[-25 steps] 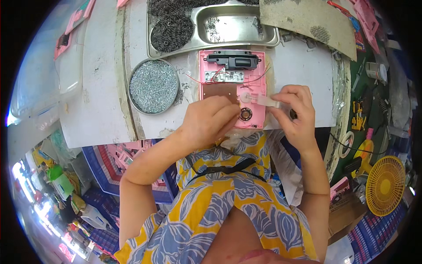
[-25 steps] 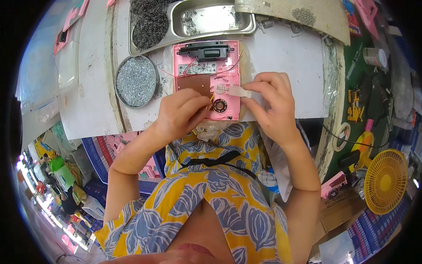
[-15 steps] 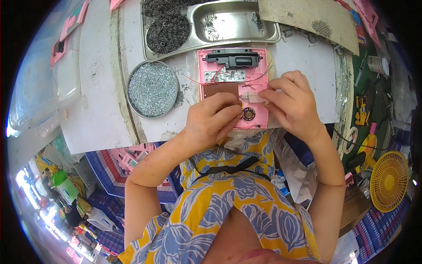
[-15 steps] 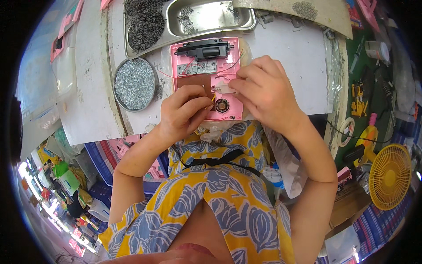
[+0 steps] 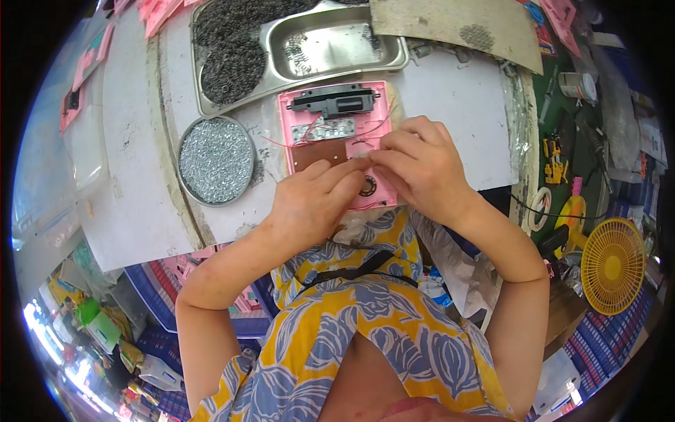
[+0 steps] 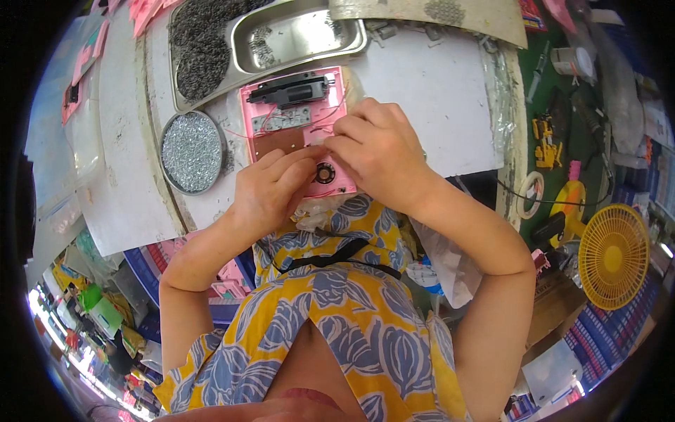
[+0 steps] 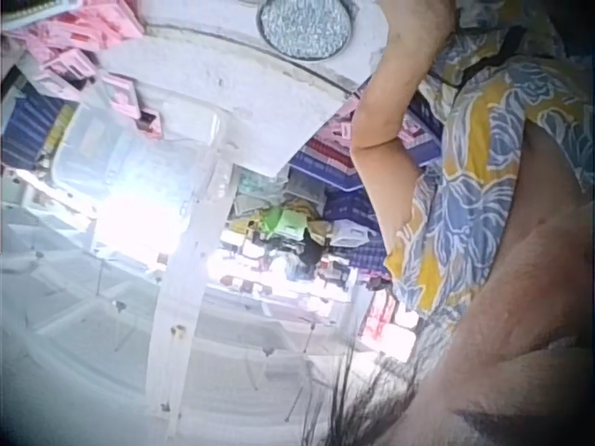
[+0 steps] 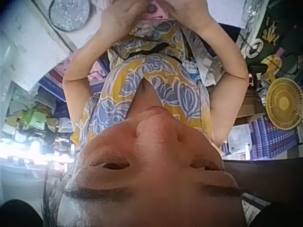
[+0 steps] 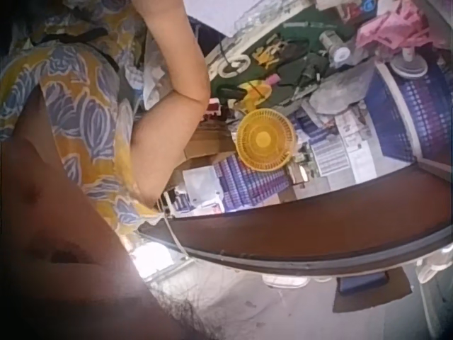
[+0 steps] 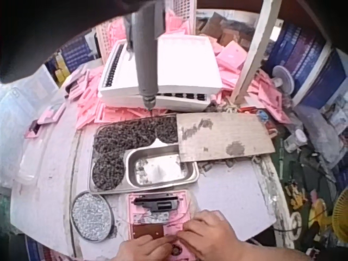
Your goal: Assembling internal components and soldering wires inside a pink plastic toy casing at a factory workbench.
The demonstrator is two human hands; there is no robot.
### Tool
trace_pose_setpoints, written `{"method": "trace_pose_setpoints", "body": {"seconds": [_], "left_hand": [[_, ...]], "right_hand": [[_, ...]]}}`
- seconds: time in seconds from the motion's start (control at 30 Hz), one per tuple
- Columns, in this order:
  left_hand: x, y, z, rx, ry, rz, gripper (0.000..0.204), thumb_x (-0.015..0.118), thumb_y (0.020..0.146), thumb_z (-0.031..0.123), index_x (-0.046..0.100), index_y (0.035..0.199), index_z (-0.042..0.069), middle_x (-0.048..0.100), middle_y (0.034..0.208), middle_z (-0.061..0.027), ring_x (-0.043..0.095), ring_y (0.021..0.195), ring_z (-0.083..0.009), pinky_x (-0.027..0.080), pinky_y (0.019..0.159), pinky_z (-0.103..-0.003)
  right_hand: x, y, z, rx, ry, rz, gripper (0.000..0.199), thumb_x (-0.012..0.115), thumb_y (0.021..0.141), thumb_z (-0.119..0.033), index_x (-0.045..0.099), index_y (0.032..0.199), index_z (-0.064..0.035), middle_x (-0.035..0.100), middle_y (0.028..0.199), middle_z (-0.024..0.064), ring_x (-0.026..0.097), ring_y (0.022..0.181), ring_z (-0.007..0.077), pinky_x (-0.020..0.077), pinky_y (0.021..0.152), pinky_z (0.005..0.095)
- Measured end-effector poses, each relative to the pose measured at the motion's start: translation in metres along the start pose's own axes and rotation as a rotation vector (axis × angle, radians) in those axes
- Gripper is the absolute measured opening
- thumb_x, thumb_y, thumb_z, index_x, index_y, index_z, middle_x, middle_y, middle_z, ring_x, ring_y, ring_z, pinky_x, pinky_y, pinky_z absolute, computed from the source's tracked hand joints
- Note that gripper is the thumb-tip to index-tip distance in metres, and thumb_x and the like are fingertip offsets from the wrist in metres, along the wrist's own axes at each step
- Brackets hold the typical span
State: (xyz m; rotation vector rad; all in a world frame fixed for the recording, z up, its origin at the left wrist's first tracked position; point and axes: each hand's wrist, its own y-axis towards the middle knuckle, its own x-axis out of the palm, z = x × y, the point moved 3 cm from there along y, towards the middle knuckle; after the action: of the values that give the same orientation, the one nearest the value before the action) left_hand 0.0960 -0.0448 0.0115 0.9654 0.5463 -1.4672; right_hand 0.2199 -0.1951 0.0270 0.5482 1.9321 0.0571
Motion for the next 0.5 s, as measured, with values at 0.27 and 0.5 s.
{"method": "trace_pose_setpoints", "body": {"seconds": [0.27, 0.5], "left_hand": [[0.002, 0.003, 0.0, 0.005, -0.116, 0.121, 0.025, 0.073, 0.08, 0.001, 0.062, 0.101, 0.006, 0.072, 0.116, -0.0079, 0.066, 0.076, -0.0245, 0.054, 0.062, -0.034], [-0.011, 0.013, 0.003, -0.107, -0.333, 0.092, 0.027, 0.074, 0.084, 0.01, 0.062, 0.107, 0.005, 0.071, 0.11, -0.0106, 0.066, 0.076, -0.0281, 0.054, 0.062, -0.035]], "right_hand": [[-0.034, -0.005, 0.158, 0.67, -0.256, 0.234, 0.032, 0.072, 0.086, -0.032, 0.073, 0.101, -0.005, 0.072, 0.08, 0.014, 0.069, 0.073, 0.0347, 0.0547, 0.07, 0.0443], [-0.032, -0.012, 0.155, 0.666, -0.28, 0.099, 0.034, 0.07, 0.084, -0.036, 0.072, 0.099, -0.0058, 0.072, 0.074, 0.0128, 0.071, 0.072, 0.0352, 0.0549, 0.068, 0.0457]]}}
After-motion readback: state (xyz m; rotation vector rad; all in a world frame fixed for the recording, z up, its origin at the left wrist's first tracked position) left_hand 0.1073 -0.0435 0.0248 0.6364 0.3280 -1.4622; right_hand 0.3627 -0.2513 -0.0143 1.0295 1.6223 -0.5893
